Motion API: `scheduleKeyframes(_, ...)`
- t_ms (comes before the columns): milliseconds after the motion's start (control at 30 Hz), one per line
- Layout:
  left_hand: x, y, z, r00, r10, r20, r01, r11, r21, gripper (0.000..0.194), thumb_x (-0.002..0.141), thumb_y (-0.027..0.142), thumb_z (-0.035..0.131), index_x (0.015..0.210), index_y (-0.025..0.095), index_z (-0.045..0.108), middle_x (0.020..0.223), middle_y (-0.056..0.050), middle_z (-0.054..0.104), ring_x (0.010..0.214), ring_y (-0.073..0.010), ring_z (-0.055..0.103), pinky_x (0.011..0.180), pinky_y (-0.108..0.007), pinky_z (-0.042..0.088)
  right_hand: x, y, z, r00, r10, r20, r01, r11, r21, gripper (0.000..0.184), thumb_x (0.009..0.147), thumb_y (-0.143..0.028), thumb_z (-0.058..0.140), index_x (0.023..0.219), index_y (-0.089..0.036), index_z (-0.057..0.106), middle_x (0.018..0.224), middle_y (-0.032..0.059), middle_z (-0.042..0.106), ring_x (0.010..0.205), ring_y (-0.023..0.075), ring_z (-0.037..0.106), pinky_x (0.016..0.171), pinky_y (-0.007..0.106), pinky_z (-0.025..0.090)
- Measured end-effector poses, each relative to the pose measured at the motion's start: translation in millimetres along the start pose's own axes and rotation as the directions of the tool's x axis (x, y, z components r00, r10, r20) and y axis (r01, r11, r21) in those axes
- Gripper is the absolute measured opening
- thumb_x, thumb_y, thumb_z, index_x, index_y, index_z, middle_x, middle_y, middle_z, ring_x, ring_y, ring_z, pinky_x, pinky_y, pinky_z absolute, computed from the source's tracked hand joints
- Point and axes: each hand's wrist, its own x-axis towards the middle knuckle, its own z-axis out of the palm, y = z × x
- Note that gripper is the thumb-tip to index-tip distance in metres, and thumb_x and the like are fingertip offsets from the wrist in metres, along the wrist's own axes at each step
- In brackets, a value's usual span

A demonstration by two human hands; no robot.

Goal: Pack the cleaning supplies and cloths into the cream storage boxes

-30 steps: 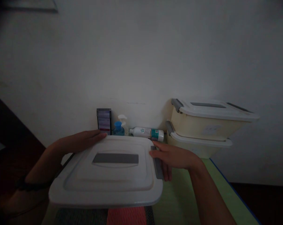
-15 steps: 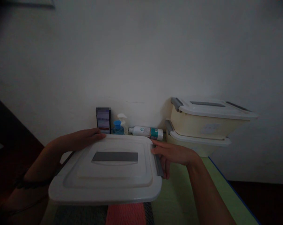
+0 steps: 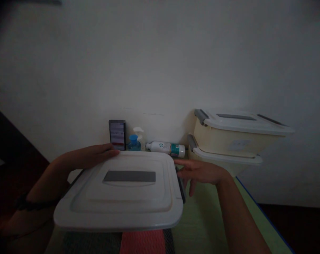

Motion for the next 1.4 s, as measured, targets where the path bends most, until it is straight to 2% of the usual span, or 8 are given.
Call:
scheduleKeyframes(133, 0.9, 2.1, -0.3, 1.000, -0.009, 0.007, 0.008, 0.999, 0.045, 0.054, 0.087, 0.058, 0.028, 0.105, 0.016, 0.057, 0.114, -0.012, 0.064, 0.103, -0.0262, 0.059, 0.089, -0.034, 0.042, -1.9, -14.8, 7.5, 0.949, -0.047, -0.311, -0.065, 0.938, -0.339, 0.050, 0.090, -0.037, 0.041, 0.137, -0.020, 0.040, 0.108, 0.0101, 0.064, 0.086, 0.0196, 0.065, 0.065, 0.032, 0.056)
scheduleKeyframes(200, 1.6, 2.8, 0.3, 1.000, -0.012, 0.008, 0.011, 0.998, 0.058, 0.055, 0.087, 0.058, 0.026, 0.107, 0.016, 0.055, 0.117, -0.012, 0.063, 0.105, -0.0259, 0.058, 0.092, -0.034, 0.041, -1.5, -23.2, 19.0, 0.849, -0.197, -0.491, -0.120, 0.832, -0.541, 0.045, 0.090, -0.036, 0.041, 0.130, -0.017, 0.049, 0.106, 0.0114, 0.065, 0.090, 0.0225, 0.064, 0.077, 0.039, 0.054)
scheduleKeyframes(300, 2.8, 2.7, 2.7, 1.000, -0.009, 0.015, 0.008, 0.998, 0.060, 0.056, 0.087, 0.060, 0.024, 0.105, 0.016, 0.055, 0.114, -0.012, 0.063, 0.102, -0.0253, 0.059, 0.090, -0.034, 0.042, 0.9, -37.8, 48.0, 0.731, -0.444, -0.518, -0.123, 0.661, -0.740, 0.042, 0.090, -0.033, 0.041, 0.126, -0.014, 0.051, 0.122, 0.0134, 0.058, 0.116, 0.0269, 0.051, 0.101, 0.048, 0.038)
scheduleKeyframes(500, 4.0, 3.2, 5.8, 1.000, -0.010, -0.005, 0.011, 0.995, 0.098, 0.055, 0.087, 0.061, 0.022, 0.097, 0.016, 0.053, 0.105, -0.014, 0.064, 0.092, -0.0250, 0.061, 0.082, -0.035, 0.044, 21.5, -63.2, 109.3, 0.801, -0.493, -0.338, 0.005, 0.571, -0.821, 0.035, 0.091, -0.022, 0.043, 0.123, -0.015, 0.054, 0.121, 0.0105, 0.057, 0.113, 0.0236, 0.050, 0.099, 0.043, 0.042)
scheduleKeyframes(600, 3.3, 3.7, 5.1, 1.000, -0.003, 0.007, 0.002, 0.994, 0.105, 0.053, 0.088, 0.059, 0.022, 0.095, 0.016, 0.052, 0.103, -0.014, 0.065, 0.092, -0.0248, 0.062, 0.080, -0.034, 0.044, 36.4, -66.0, 120.8, 0.778, -0.491, -0.391, -0.042, 0.581, -0.813, 0.028, 0.089, -0.022, 0.047, 0.113, -0.015, 0.059, 0.108, 0.0108, 0.058, 0.103, 0.0261, 0.052, 0.091, 0.048, 0.044)
scheduleKeyframes(700, 2.4, 3.3, 5.2, 1.000, 0.016, 0.016, -0.017, 0.995, 0.095, 0.051, 0.088, 0.058, 0.022, 0.095, 0.016, 0.051, 0.102, -0.014, 0.065, 0.092, -0.0249, 0.061, 0.080, -0.035, 0.044, 43.9, -64.7, 121.9, 0.751, -0.487, -0.446, -0.054, 0.628, -0.776, 0.024, 0.088, -0.031, 0.051, 0.103, -0.014, 0.060, 0.102, 0.0109, 0.057, 0.097, 0.0264, 0.052, 0.085, 0.048, 0.045)
scheduleKeyframes(967, 2.0, 3.5, 6.0, 1.000, 0.012, 0.003, -0.012, 0.994, 0.109, 0.053, 0.088, 0.059, 0.022, 0.098, 0.016, 0.051, 0.104, -0.015, 0.064, 0.092, -0.0256, 0.061, 0.081, -0.036, 0.044, 42.7, -65.2, 118.5, 0.763, -0.446, -0.468, -0.067, 0.666, -0.743, 0.025, 0.083, -0.039, 0.058, 0.091, -0.015, 0.055, 0.095, 0.0097, 0.057, 0.092, 0.0263, 0.052, 0.080, 0.045, 0.045)
scheduleKeyframes(1400, 2.0, 5.4, 5.6, 1.000, 0.015, 0.019, -0.017, 0.994, 0.107, 0.052, 0.087, 0.059, 0.022, 0.096, 0.017, 0.052, 0.099, -0.013, 0.065, 0.088, -0.0251, 0.061, 0.077, -0.035, 0.044, 46.5, -63.7, 113.3, 0.762, -0.472, -0.444, -0.054, 0.637, -0.769, 0.028, 0.085, -0.046, 0.053, 0.085, -0.017, 0.053, 0.089, 0.0083, 0.057, 0.089, 0.0254, 0.053, 0.076, 0.042, 0.045)
